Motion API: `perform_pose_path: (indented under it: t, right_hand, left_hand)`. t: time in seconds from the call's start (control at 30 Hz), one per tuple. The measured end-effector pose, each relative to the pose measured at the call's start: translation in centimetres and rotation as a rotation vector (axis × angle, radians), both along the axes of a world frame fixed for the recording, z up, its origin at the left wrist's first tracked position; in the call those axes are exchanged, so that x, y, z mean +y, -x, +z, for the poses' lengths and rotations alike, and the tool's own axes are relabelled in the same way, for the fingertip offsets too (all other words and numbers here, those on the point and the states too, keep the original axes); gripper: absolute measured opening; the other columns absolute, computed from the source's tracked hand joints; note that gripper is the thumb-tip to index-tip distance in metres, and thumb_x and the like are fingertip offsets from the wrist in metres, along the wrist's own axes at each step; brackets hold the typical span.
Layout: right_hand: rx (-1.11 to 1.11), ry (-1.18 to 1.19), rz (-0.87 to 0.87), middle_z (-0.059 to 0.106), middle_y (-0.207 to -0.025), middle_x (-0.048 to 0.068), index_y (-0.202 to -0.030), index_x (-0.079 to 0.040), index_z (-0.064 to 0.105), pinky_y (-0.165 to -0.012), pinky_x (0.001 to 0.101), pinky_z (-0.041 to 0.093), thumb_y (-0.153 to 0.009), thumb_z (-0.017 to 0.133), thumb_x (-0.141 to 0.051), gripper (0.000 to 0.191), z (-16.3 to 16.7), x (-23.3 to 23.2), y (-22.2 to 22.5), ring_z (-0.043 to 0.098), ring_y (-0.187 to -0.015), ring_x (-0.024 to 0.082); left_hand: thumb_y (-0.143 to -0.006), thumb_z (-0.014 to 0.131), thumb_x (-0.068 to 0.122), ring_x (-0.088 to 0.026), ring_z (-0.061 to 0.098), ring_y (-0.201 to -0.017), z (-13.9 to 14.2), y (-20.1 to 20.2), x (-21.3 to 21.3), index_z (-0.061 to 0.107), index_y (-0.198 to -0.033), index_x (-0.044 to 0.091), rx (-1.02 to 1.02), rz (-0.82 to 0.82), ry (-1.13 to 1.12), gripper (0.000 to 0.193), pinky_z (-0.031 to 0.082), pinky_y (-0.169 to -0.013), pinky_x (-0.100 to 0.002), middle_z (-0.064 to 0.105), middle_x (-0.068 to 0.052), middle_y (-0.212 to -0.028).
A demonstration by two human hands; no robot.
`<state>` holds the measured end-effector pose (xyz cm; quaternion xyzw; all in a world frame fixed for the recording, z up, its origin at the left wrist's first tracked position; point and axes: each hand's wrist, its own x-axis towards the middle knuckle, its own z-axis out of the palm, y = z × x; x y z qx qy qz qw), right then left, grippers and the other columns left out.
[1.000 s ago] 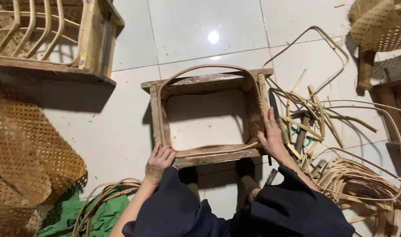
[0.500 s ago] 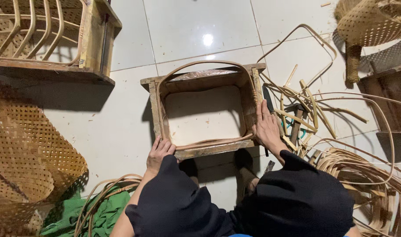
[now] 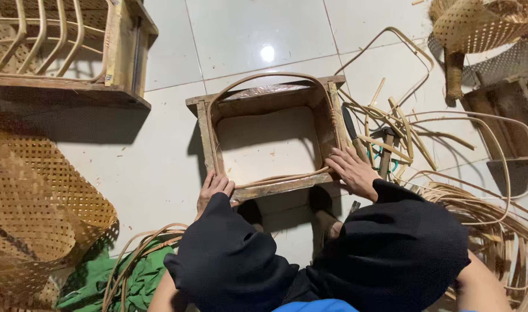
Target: The person fits a pre-woven bamboo panel into a wooden mold, then secures it with thin bamboo strips and a wooden mallet. They trim excess material with scissors and continue to adjust the frame and lining.
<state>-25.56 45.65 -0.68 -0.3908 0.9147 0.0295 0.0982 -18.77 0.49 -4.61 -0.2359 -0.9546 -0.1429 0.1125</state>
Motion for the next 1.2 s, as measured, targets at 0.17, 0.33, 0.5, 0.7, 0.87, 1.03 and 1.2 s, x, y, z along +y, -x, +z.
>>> perform_pose_path:
  t: [0.17,0.33,0.5,0.7,0.87,1.03,1.2]
  right_hand:
    - [0.095,0.102,-0.047,0.061,-0.129,0.013,-0.125,-0.003,0.059,-0.119,0.0436,0.033,-0.087,0.060,-0.013,0.040,1.2,-1.5,-1.4,0.050,-0.133,0.029]
    - [0.112,0.142,-0.083,0.065,-0.124,0.010,-0.122,-0.004,0.059,-0.114,0.0416,0.038,-0.086,0.061,-0.013,0.037,1.7,-2.0,-1.9,0.054,-0.129,0.027]
    - [0.127,0.108,-0.072,0.065,-0.125,0.008,-0.124,-0.007,0.060,-0.106,0.0407,0.042,-0.085,0.062,-0.014,0.039,1.6,-1.8,-2.3,0.055,-0.128,0.025]
    - [0.159,0.005,-0.090,0.064,-0.128,0.008,-0.124,-0.008,0.061,-0.109,0.0419,0.041,-0.090,0.063,-0.018,0.035,2.1,-2.9,-2.5,0.056,-0.127,0.024]
    - [0.015,-0.256,-0.042,0.073,-0.101,0.006,-0.114,-0.012,0.067,-0.118,0.0470,0.024,-0.087,0.062,-0.026,0.030,1.2,-3.6,-1.4,0.054,-0.129,0.023]
    - [-0.175,-0.677,0.092,0.074,-0.095,0.005,-0.103,-0.019,0.072,-0.136,0.0536,0.003,-0.104,0.050,-0.024,0.022,-2.0,-3.0,-0.3,0.056,-0.125,0.023]
    - [0.055,-0.613,0.254,0.049,-0.152,0.010,-0.107,-0.023,0.074,-0.122,0.0538,0.012,-0.088,0.058,-0.026,0.025,-1.1,-3.6,-0.9,0.034,-0.146,0.029]
  left_hand:
    - [-0.073,0.073,0.032,-0.032,0.060,-0.114,0.4,-0.2,-0.5,0.061,-0.105,0.003,-0.042,-0.045,-0.101,0.044,0.034,-0.119,-0.051,0.062,-0.013,-0.103]
    - [-0.062,0.082,0.039,-0.031,0.057,-0.121,-0.8,0.0,-1.0,0.060,-0.110,0.006,-0.142,-0.070,-0.042,0.062,0.030,-0.120,-0.052,0.062,-0.011,-0.108]
    - [-0.069,0.083,0.042,-0.033,0.054,-0.120,-3.7,0.3,-0.9,0.058,-0.116,0.005,-0.204,-0.118,-0.003,0.064,0.027,-0.118,-0.054,0.060,-0.013,-0.108]
    - [-0.072,0.081,0.042,-0.032,0.056,-0.117,-3.2,0.1,-1.5,0.059,-0.109,0.004,-0.173,-0.171,0.001,0.057,0.028,-0.120,-0.052,0.060,-0.014,-0.105]
    - [-0.070,0.079,0.042,-0.033,0.058,-0.110,-1.4,-0.1,-1.2,0.061,-0.102,0.004,-0.274,-0.157,-0.048,0.053,0.032,-0.116,-0.052,0.061,-0.015,-0.100]
    - [-0.074,0.076,0.045,-0.033,0.059,-0.107,-1.1,-2.7,-2.4,0.061,-0.114,-0.001,0.075,-0.292,-0.018,0.063,0.037,-0.115,-0.051,0.061,-0.016,-0.107]
    - [-0.073,0.074,0.053,-0.039,0.059,-0.106,-2.6,-2.1,-2.5,0.059,-0.105,0.000,-0.221,-0.290,-0.044,0.064,0.036,-0.110,-0.055,0.060,-0.019,-0.100]
